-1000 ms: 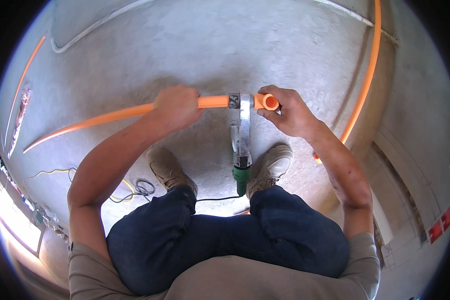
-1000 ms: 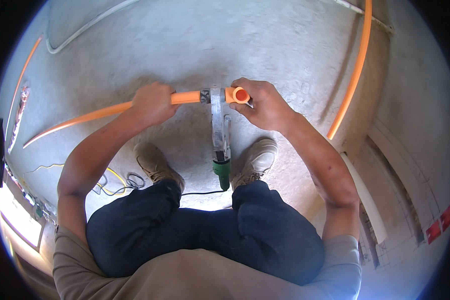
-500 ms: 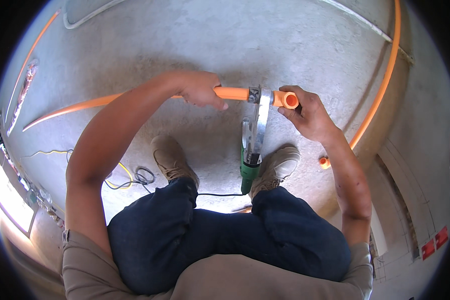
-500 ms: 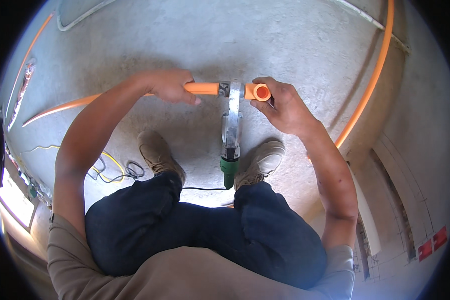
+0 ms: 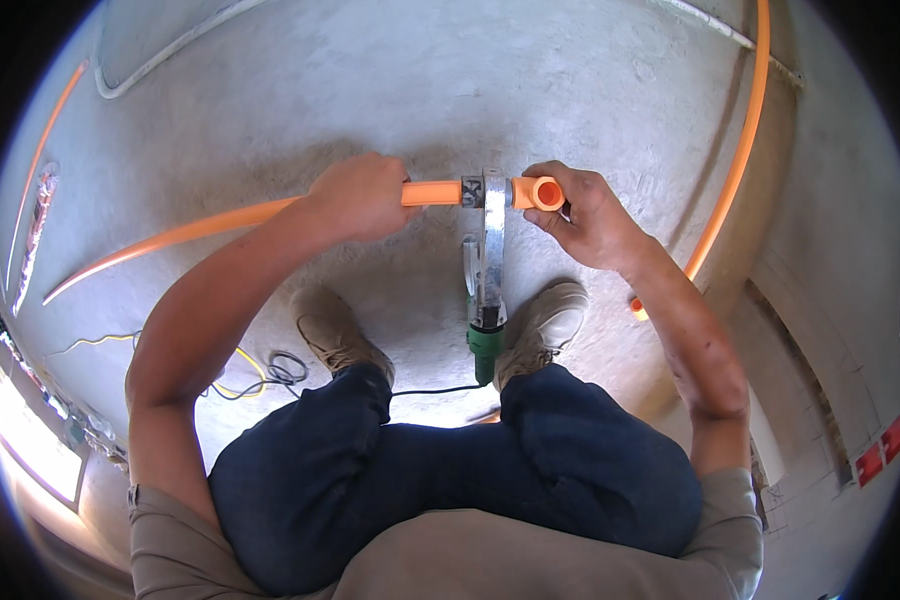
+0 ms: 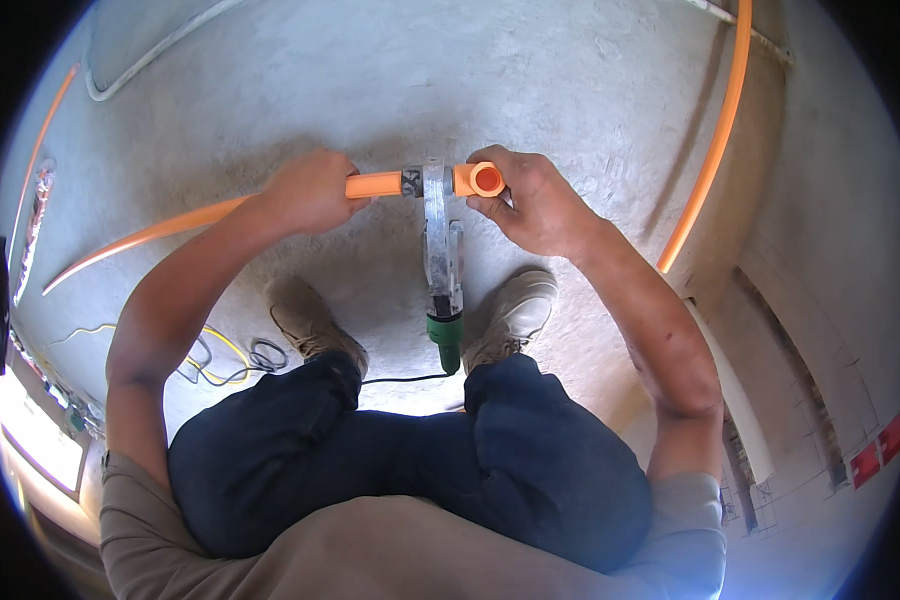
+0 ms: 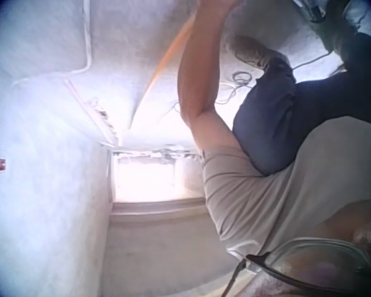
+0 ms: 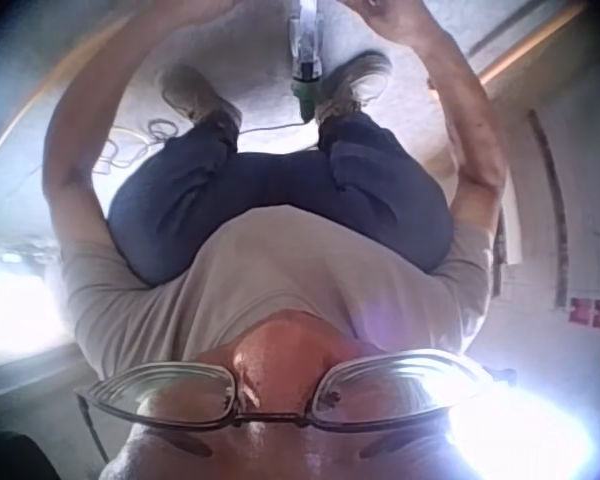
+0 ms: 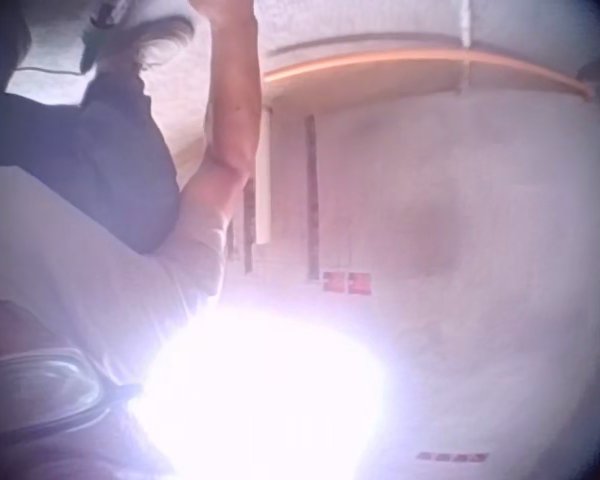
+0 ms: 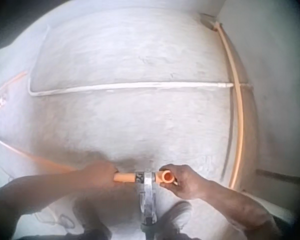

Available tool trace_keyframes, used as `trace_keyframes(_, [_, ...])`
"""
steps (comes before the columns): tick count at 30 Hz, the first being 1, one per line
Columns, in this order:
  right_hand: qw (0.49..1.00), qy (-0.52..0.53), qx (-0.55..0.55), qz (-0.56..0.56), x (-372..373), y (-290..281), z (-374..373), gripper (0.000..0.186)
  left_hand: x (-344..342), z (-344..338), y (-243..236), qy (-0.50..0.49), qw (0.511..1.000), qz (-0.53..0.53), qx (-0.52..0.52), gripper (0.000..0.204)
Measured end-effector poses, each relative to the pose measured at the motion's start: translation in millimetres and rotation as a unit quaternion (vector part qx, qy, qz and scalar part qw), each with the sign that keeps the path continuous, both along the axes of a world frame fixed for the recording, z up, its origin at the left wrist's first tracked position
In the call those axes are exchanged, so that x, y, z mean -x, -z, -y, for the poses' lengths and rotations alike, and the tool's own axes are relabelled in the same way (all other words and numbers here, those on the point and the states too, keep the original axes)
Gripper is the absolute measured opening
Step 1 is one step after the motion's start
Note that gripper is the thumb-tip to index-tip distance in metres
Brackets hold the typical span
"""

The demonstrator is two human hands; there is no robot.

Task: The person uses a pipe heating tool to join orange plastic pipes and fittings together by hand, then measures and fits them into pre-cut grooves in the wall, eventually attaching a valve to one pipe end.

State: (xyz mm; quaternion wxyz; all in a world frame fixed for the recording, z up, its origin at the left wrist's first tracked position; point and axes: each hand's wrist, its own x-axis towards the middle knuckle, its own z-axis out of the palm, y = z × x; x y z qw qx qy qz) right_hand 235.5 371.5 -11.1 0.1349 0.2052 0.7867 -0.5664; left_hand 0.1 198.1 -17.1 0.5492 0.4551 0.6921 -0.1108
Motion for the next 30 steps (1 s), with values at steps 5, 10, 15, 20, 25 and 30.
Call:
trace_keyframes(5, [0.999, -0.016, -0.002, 0.037, 3.0, -4.2, -2.3, 0.028, -5.0, 7.0, 4.7, -0.017, 0.998, -0.044, -0.040, 0.026])
trace_keyframes(10, [1.000, -0.021, -0.008, 0.017, 1.1, -0.1, -1.7, 0.027, -6.0, 9.7, 7.9, -0.010, 0.998, -0.047, -0.047, 0.025])
trace_keyframes(15, [1.000, -0.015, -0.001, 0.002, 0.6, 1.8, -1.2, 0.025, -6.5, 13.8, 11.9, 0.002, 0.996, -0.055, -0.075, 0.025])
trace_keyframes(20, [0.999, -0.024, 0.010, 0.022, 1.5, 0.1, -3.0, 0.025, -7.4, 11.5, 7.2, 0.003, 0.995, -0.061, -0.080, 0.023])
trace_keyframes(25, [0.999, -0.028, 0.018, 0.028, 1.7, 2.6, -4.9, 0.025, -7.9, 11.1, 5.6, 0.005, 0.994, -0.065, -0.084, 0.023])
trace_keyframes(30, [0.999, -0.026, 0.028, 0.020, 2.1, 3.8, -6.4, 0.025, -8.7, 13.6, 7.4, 0.007, 0.992, -0.072, -0.102, 0.023])
